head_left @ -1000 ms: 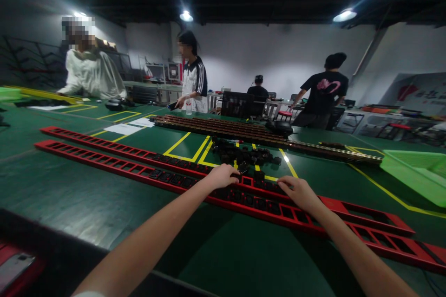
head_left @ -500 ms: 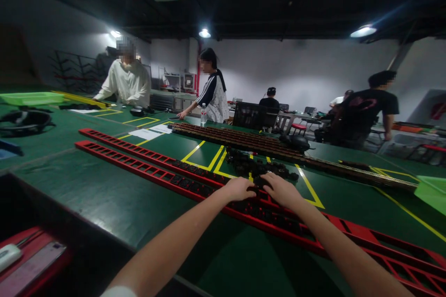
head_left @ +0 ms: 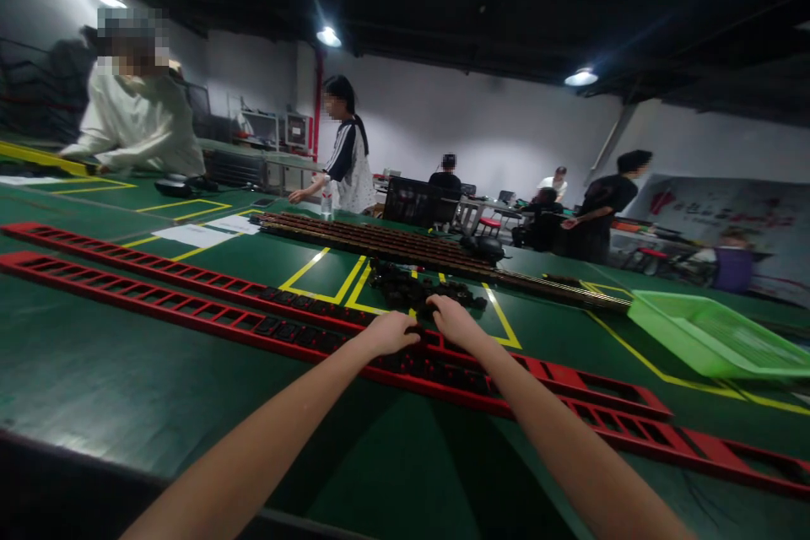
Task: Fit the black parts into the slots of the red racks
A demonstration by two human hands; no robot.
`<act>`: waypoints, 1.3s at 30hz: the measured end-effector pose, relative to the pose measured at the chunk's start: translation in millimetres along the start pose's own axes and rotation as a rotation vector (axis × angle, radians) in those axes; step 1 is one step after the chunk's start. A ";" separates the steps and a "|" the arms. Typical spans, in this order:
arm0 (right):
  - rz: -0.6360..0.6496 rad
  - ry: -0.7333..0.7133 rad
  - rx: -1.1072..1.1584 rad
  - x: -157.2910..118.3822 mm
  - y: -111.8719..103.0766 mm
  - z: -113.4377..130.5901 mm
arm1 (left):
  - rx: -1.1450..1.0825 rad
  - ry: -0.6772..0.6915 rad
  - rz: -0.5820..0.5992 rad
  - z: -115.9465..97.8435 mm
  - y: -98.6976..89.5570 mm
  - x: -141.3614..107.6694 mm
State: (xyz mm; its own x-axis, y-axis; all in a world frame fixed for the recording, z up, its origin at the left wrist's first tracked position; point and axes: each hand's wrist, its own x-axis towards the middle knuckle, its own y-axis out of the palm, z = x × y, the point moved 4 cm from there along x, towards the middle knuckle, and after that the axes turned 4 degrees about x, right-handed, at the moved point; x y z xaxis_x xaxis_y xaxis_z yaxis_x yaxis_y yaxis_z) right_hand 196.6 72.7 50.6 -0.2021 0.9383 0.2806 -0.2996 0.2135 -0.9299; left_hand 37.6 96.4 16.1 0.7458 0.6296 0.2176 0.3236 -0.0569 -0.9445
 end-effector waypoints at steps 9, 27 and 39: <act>-0.294 0.076 0.142 -78.7 -38.0 -95.3 | -0.052 0.011 0.003 -0.1 1.5 -2.8; -0.325 0.246 0.178 -112.6 -32.9 -113.4 | -0.038 0.001 0.026 -5.7 -3.5 -7.5; -0.282 0.322 0.177 -111.5 -30.1 -115.1 | -0.025 0.032 0.001 -6.9 -1.6 -7.5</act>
State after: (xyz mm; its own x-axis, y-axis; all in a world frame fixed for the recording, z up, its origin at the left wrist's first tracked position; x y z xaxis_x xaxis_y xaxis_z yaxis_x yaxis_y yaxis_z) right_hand 335.5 -7.0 19.9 0.2016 0.8928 0.4027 -0.4617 0.4493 -0.7649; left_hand 35.6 86.5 17.7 0.7644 0.6045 0.2244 0.3368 -0.0775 -0.9384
